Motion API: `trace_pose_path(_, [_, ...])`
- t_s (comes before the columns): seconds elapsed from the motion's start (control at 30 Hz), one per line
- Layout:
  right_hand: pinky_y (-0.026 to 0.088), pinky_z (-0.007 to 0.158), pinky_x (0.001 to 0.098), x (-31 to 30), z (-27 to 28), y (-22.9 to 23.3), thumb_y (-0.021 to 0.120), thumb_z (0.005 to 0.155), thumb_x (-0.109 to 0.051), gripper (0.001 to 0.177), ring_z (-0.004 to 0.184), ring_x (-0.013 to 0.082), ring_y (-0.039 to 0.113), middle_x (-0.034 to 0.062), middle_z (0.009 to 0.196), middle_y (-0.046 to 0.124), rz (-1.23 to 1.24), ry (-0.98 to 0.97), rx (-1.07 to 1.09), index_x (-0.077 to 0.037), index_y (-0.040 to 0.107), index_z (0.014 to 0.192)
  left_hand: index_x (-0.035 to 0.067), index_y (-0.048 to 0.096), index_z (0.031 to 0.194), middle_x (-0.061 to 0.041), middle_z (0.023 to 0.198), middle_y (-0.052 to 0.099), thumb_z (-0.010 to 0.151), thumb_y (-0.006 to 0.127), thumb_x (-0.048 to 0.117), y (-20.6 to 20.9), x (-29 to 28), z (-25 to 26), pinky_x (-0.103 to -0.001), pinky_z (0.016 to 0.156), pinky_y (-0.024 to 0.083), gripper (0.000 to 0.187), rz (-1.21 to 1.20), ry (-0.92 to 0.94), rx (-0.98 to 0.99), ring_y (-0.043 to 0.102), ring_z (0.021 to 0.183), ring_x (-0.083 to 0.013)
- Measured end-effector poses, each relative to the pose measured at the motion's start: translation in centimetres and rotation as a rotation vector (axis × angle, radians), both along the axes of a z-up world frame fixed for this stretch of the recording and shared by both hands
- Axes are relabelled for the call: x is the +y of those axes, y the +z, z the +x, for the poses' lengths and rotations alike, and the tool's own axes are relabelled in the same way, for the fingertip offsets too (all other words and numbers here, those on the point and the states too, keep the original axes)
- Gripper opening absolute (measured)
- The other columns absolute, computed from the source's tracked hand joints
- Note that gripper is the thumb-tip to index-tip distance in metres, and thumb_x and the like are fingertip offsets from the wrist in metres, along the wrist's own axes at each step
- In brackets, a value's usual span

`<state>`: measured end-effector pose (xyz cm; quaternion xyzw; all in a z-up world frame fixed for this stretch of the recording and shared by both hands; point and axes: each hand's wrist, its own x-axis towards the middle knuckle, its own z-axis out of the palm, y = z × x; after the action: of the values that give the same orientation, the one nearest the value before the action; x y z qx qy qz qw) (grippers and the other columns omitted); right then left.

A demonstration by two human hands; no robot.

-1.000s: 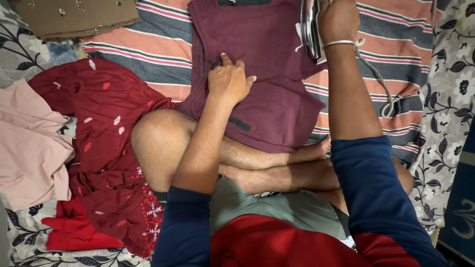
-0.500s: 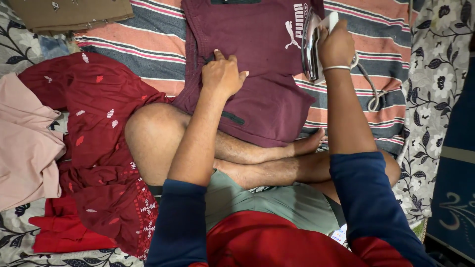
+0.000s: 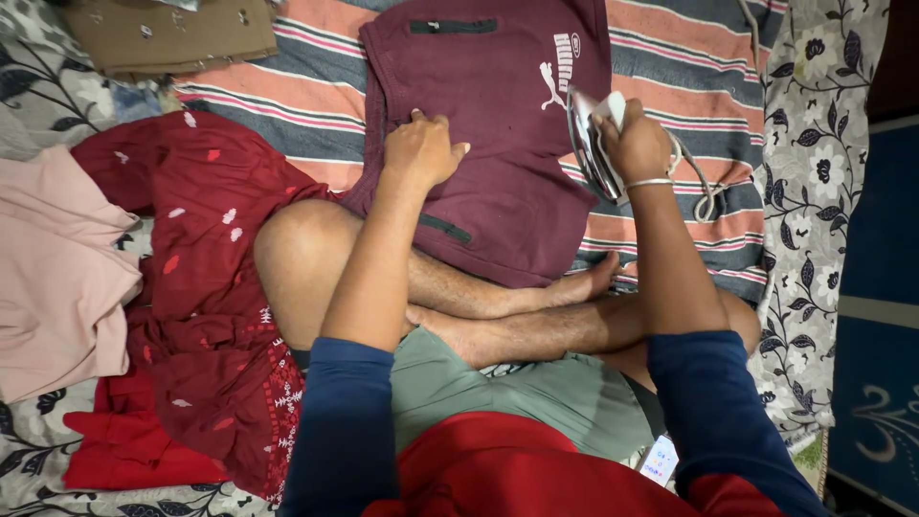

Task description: The person irons a maroon t-shirt laid out on a bed. They use an electric iron to smooth the fabric, flip the shirt to iron the other side, and continue ironing different sections.

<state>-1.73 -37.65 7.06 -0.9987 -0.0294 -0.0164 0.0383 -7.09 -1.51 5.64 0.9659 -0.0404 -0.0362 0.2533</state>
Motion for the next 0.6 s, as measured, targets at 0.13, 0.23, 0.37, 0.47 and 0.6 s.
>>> trace_pose_path(0.13, [0.051,0.071,0.0579,-0.8,-1.5,0.3,0.070,0.101,-0.050,0.051,0.082,0.0493,0.068,0.0283,0.090,0.071,0.037,0.142,0.009,-0.003,0.060,0.119,0.000,0.070,0.112,-0.026,0.111,0.072,0.090,0.074,0.047,2.3,4.1,0.4,-0.053,0.088,0.054,0.052,-0.002,-0.072,0.033,0.069,0.101,-0.0439])
trace_pose_path(0.23, [0.051,0.071,0.0569,-0.7,-1.9,1.1,0.071,0.100,-0.049,0.049,0.084,0.0478,0.069,0.0270,0.092,0.072,0.040,0.201,0.066,-0.006,0.062,0.122,-0.001,0.072,0.106,-0.025,0.103,0.073,0.092,0.074,0.043,1.9,7.1,0.3,-0.054,0.083,0.055,0.046,0.007,0.023,-0.053,0.070,0.097,-0.0436])
trace_pose_path(0.37, [0.051,0.076,0.0535,-0.2,-1.6,2.6,0.073,0.099,-0.044,0.044,0.092,0.0446,0.069,0.0228,0.100,0.073,0.058,0.235,0.093,-0.009,0.064,0.123,-0.001,0.074,0.100,-0.026,0.098,0.073,0.092,0.074,0.044,-1.7,7.8,1.1,-0.054,0.084,0.054,0.045,-0.065,0.182,0.026,0.069,0.096,-0.0456])
trace_pose_path(0.47, [0.051,0.077,0.0511,1.2,-0.7,2.9,0.076,0.097,-0.039,0.039,0.096,0.0426,0.069,0.0190,0.106,0.073,0.060,0.278,0.077,-0.011,0.066,0.122,-0.002,0.073,0.097,-0.027,0.098,0.072,0.089,0.077,0.045,-3.6,6.5,3.0,-0.053,0.084,0.055,0.048,-0.110,0.283,0.036,0.069,0.096,-0.0459])
trace_pose_path(0.6, [0.052,0.078,0.0492,4.0,0.0,3.7,0.079,0.096,-0.041,0.037,0.095,0.0405,0.069,0.0170,0.105,0.073,0.037,0.372,0.085,-0.009,0.067,0.112,-0.001,0.073,0.099,-0.027,0.100,0.072,0.081,0.082,0.040,-4.4,6.7,3.9,-0.052,0.084,0.055,0.045,-0.195,0.353,0.079,0.069,0.097,-0.0451])
